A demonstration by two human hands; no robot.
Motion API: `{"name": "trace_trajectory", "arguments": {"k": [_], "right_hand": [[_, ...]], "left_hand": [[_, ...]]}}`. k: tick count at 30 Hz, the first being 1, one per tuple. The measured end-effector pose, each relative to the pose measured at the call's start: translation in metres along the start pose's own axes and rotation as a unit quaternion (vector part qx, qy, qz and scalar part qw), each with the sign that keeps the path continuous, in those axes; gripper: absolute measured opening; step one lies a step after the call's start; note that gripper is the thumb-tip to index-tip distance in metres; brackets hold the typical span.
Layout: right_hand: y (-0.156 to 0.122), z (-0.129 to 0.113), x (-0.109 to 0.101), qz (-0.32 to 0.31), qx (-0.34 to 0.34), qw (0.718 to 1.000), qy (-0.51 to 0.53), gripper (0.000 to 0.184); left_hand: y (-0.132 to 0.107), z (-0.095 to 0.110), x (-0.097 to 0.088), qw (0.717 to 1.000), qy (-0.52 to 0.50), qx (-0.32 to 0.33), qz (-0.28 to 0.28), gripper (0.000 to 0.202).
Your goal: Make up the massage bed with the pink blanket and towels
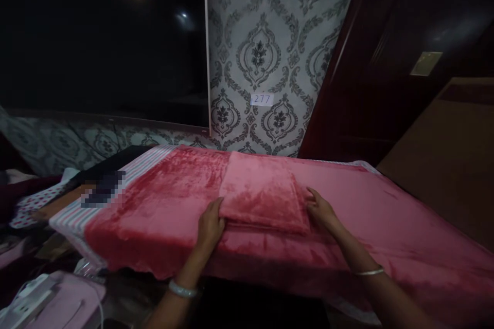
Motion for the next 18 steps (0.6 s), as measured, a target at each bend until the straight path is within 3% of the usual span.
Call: {"name": "trace_trajectory", "arguments": {"k": [3,9,13,18], "right_hand": [[0.036,-0.038,0.020,0.021,-0.068,0.995,-0.070,0.060],[0.108,-0.112,0.121,-0.079,-0.141,0.983,-0.090,0.052],[0.158,-0.140,0.176,-0.108,-0.169,0.976,-0.088,0.055],[0.208,-0.159,0.228,-0.147,-0.180,0.966,-0.115,0.053]], "left_hand": [[-0.003,-0.002,0.001,1.000,-0.011,-0.005,0.009,0.063],[-0.012,-0.014,0.008,0.999,-0.040,0.004,0.008,0.070],[-0.024,-0.031,0.022,0.999,-0.030,-0.016,0.005,0.082],[-0.043,-0.045,0.029,1.000,-0.005,-0.006,0.027,0.078]]}}
Point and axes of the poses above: each hand's wrist, its own y-axis towards the middle knuckle, its own x-axis out of the palm, z = x × y, the point moved 8 cm from there along y, towards the middle knuckle, and after that the axes turned 2 degrees about -y, right-handed, at the moved point
